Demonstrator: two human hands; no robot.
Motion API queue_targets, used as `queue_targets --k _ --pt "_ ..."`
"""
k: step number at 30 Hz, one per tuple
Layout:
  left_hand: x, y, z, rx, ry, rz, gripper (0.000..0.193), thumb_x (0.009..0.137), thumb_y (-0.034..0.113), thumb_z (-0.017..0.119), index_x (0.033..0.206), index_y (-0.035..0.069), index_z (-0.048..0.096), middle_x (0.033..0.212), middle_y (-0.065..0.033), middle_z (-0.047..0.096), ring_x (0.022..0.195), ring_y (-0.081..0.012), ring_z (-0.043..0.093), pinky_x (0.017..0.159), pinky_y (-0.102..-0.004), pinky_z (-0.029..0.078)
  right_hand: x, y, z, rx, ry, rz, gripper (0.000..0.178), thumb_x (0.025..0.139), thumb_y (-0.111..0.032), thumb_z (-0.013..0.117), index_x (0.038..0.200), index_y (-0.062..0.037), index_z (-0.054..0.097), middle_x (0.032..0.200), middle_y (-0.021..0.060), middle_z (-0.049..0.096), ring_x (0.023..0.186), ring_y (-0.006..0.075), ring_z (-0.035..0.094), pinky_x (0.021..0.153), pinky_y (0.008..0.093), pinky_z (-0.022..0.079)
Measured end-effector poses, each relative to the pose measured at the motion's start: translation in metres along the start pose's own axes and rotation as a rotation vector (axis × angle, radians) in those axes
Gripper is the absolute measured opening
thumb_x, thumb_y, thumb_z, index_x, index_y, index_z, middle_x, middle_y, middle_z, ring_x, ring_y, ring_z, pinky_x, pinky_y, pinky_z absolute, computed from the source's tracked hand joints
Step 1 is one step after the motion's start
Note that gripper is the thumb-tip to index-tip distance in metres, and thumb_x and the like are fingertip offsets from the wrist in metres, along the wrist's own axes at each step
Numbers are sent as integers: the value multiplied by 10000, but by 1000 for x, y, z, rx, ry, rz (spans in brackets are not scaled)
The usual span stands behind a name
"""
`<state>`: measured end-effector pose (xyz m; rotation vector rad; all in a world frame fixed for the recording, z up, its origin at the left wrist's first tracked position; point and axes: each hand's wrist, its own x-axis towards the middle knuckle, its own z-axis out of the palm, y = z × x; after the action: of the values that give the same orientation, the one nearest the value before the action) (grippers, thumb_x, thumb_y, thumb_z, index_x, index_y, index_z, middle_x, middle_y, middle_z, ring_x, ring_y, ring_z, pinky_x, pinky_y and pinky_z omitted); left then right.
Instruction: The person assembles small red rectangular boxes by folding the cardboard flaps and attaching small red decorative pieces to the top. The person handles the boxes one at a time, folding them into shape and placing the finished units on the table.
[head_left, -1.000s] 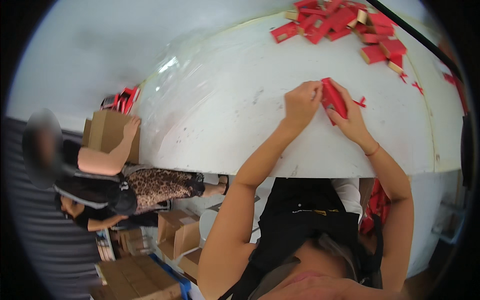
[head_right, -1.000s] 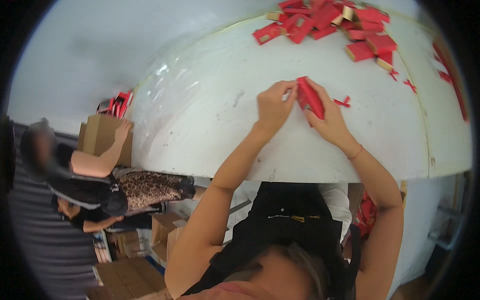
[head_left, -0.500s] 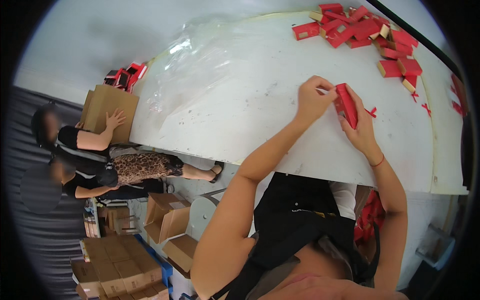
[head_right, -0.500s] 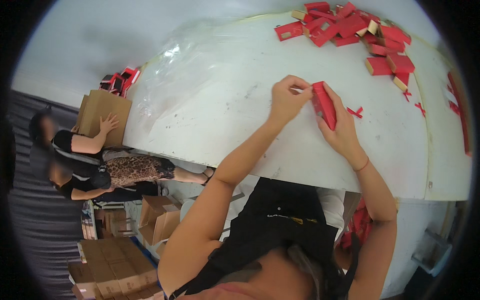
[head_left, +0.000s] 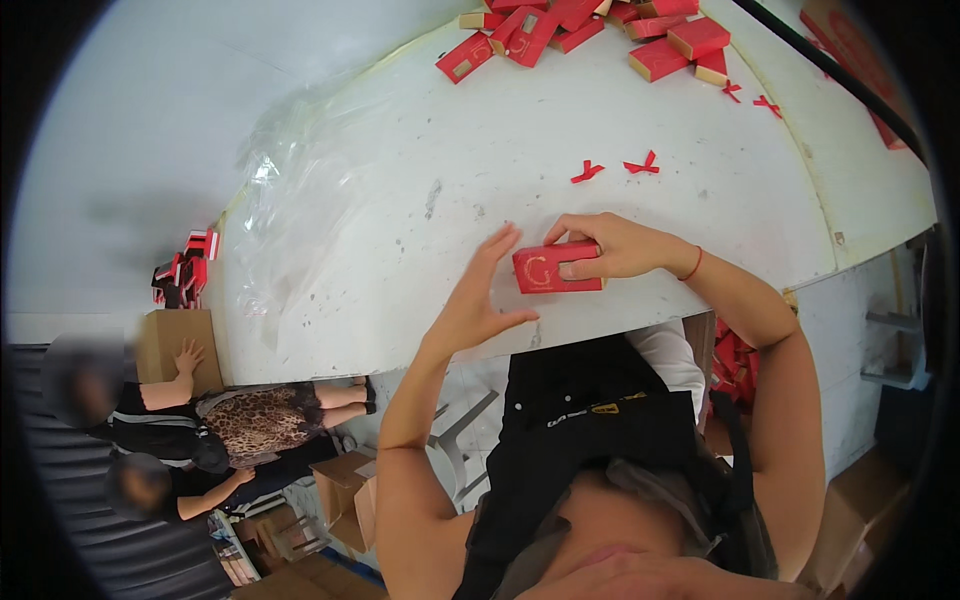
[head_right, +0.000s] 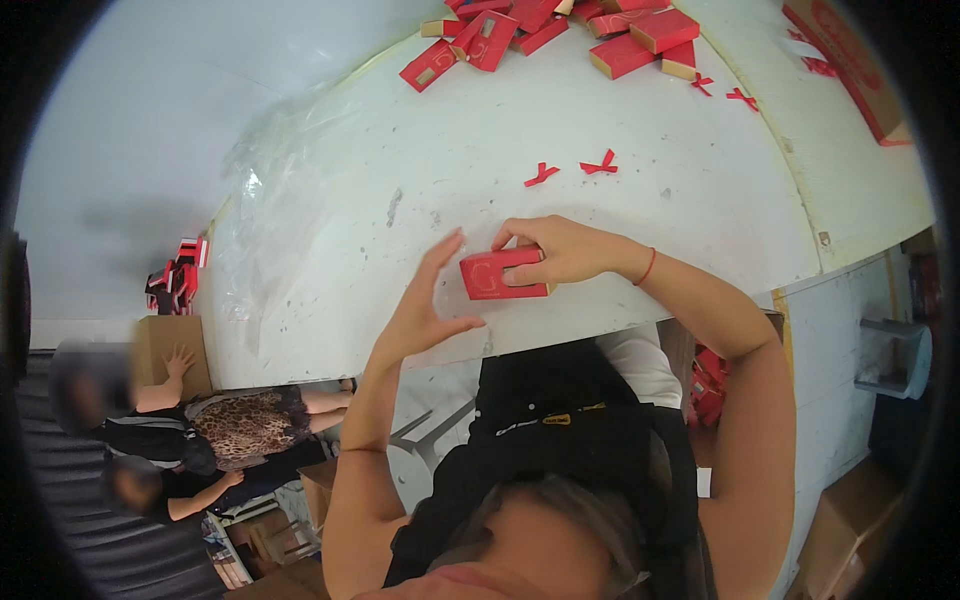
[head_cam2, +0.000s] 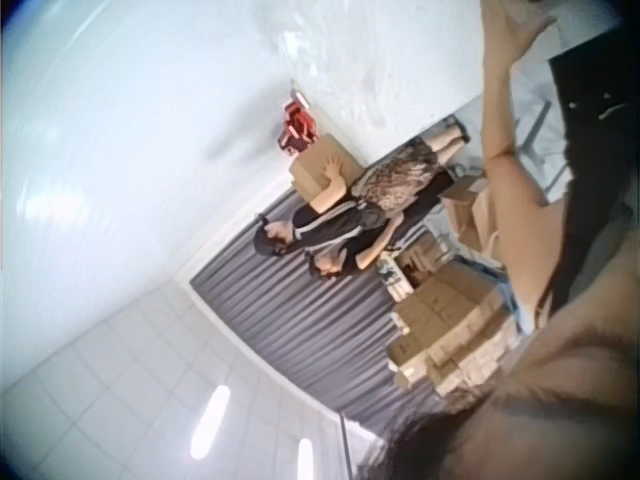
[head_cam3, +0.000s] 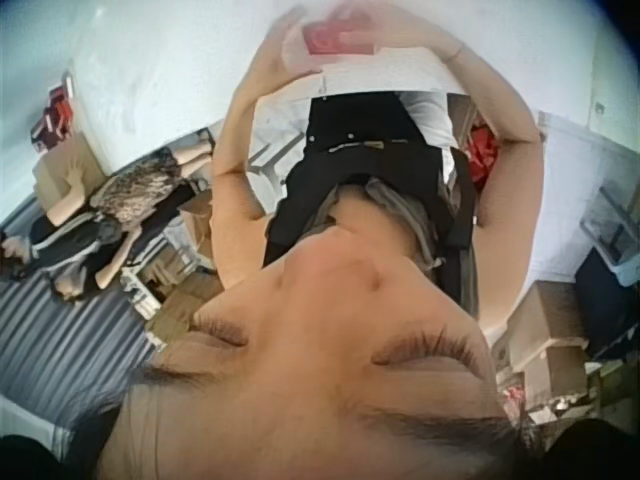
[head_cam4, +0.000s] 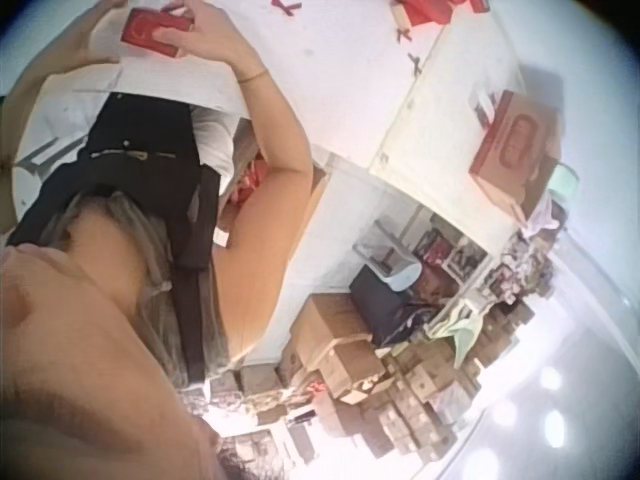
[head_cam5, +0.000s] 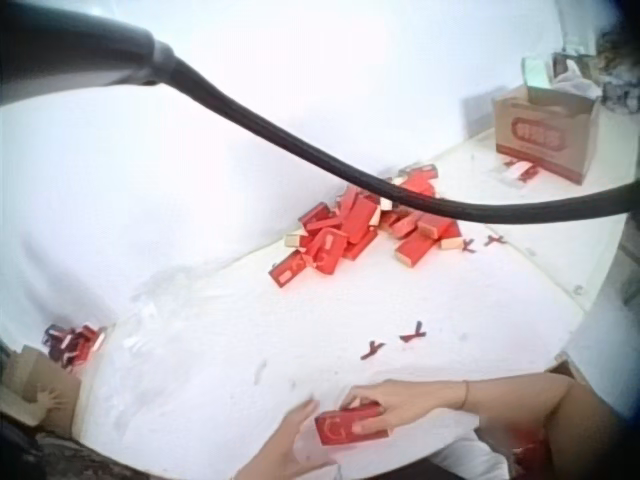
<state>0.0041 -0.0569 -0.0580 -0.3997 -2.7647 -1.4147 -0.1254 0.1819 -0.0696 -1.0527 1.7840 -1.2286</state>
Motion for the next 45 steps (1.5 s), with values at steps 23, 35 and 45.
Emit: queue_targets --k 23,35,45 --pt "6 -37 28 -164 164 -79 803 761 167 851 1434 64 426 1289 -151 635 1238 -252 579 1053 -399 432 31 -3 55 -796 725 -591 195 708 -1 747 884 -57 684 857 41 597 809 222 565 705 345 439" --pt "3 -41 29 -163 182 -86 821 760 180 851 1445 85 408 1295 -164 626 1241 -279 579 1035 -389 449 42 3 63 -863 690 -573 212 672 -16 766 867 -65 697 824 21 573 773 201 550 662 336 396" --pt "3 -41 27 -174 156 -109 828 770 151 814 1467 118 368 1288 -162 608 1213 -322 568 1008 -435 455 30 -12 68 -773 606 -452 210 703 -87 742 911 -75 717 915 30 615 837 211 553 718 362 398"
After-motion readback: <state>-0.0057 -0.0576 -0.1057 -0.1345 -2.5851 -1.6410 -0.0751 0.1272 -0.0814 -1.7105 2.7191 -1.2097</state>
